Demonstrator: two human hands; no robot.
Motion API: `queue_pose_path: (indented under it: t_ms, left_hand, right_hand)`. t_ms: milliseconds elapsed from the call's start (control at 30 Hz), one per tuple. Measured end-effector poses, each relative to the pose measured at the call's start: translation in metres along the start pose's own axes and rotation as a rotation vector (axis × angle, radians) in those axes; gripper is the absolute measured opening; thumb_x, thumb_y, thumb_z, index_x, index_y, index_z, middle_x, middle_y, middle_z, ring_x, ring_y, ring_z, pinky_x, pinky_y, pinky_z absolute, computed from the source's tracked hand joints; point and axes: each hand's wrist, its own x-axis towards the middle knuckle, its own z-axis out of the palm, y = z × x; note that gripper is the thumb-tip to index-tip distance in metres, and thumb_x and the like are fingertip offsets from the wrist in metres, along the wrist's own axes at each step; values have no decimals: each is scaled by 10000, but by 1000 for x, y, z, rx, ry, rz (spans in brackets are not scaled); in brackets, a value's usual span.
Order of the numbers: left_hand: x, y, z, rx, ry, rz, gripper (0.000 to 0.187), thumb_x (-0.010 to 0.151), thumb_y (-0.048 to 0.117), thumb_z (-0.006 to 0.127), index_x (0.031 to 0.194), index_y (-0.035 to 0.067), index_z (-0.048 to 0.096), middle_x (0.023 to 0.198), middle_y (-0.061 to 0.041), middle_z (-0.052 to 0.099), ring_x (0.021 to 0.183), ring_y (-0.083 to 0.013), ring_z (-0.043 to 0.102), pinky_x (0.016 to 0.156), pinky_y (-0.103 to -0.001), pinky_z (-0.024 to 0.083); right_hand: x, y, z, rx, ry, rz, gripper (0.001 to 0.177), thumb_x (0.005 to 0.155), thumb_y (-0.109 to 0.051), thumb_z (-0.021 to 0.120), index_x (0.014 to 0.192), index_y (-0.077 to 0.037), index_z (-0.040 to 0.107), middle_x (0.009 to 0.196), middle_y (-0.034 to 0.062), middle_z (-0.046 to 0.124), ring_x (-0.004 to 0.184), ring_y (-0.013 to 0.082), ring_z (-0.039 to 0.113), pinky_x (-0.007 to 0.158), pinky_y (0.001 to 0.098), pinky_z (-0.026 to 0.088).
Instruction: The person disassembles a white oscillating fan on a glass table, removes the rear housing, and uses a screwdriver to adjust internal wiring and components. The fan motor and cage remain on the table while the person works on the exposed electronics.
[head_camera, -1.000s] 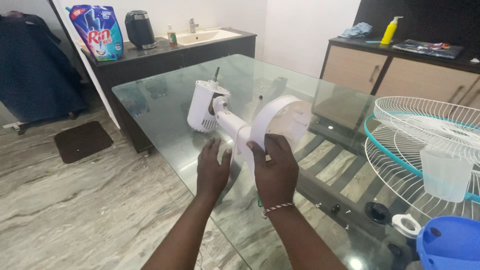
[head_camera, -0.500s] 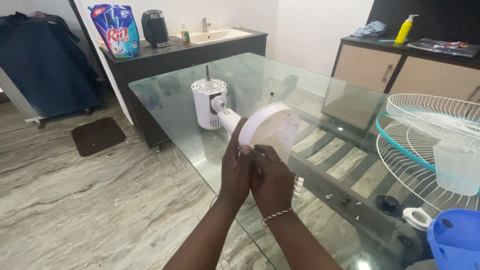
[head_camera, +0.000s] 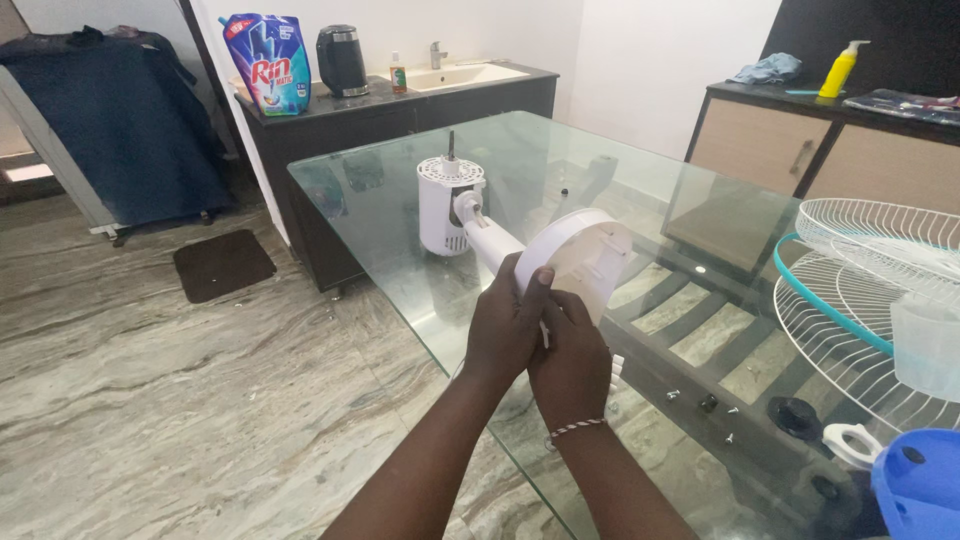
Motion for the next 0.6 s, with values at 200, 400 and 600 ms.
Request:
queue_pose_path:
  t_ms: [200,400,600]
  left_hand:
    - [2,-3,2,37,50,105,497,1017,482,483,1201,36,603,828,-187,729,770,-314,749,701,-418,558]
    - [13,1,0,77,67,46,487,1007,492,464,1130,43,608,766,-185,703,724,-331,732,682,-438,541]
    - [19,0,1,119,100,86,544,1021,537,436,1128,30,601,788,-188,694,758,-342,720,701,-451,531]
  right_hand:
    - [-14,9,-6,-56,-38,-88,316,911,-70,646,1226,-88,654,1092,85,681,943,317,680,820,454,523]
    - [-25,13,-8,8,-68,-86,387,936,-83,601,1322,-103,618,1090,121,672,948,332,666,792,451,531]
    - [-31,19,-7,-80,-44,-212,347,947,-154,626,1290,-102,615,1078,90,683,985,307,648,878,457,501]
